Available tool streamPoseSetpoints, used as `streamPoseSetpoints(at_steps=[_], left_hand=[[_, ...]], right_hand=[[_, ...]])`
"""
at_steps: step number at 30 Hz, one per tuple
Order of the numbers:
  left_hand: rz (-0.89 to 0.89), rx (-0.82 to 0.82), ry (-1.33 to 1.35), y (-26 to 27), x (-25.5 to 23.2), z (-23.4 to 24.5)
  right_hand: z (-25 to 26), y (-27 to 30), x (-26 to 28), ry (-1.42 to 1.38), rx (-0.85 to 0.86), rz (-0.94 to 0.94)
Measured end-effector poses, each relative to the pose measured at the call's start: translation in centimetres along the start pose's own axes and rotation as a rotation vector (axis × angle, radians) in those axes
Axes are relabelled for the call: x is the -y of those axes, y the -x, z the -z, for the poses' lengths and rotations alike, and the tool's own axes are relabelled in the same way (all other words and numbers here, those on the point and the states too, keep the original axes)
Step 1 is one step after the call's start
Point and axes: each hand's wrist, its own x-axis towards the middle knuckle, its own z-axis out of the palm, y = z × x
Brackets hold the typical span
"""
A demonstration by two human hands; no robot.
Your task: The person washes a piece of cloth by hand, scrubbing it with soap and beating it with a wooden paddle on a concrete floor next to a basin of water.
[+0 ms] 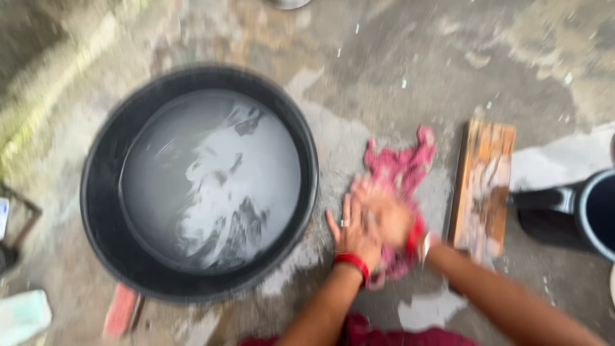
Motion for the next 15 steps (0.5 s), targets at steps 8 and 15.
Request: streamPoseSetpoints(at_steps=[8,15], left_hand=[[0.063,0.076,0.243,-1.0,-0.7,3.1],[0.036,0.140,0.080,0.9,-0.8,2.0]], right_hand=[[-2.7,3.2,1.6,-0.033,-0.330,0.173],[-4.9,-1.6,-4.9,-0.137,-0.554,0.041]])
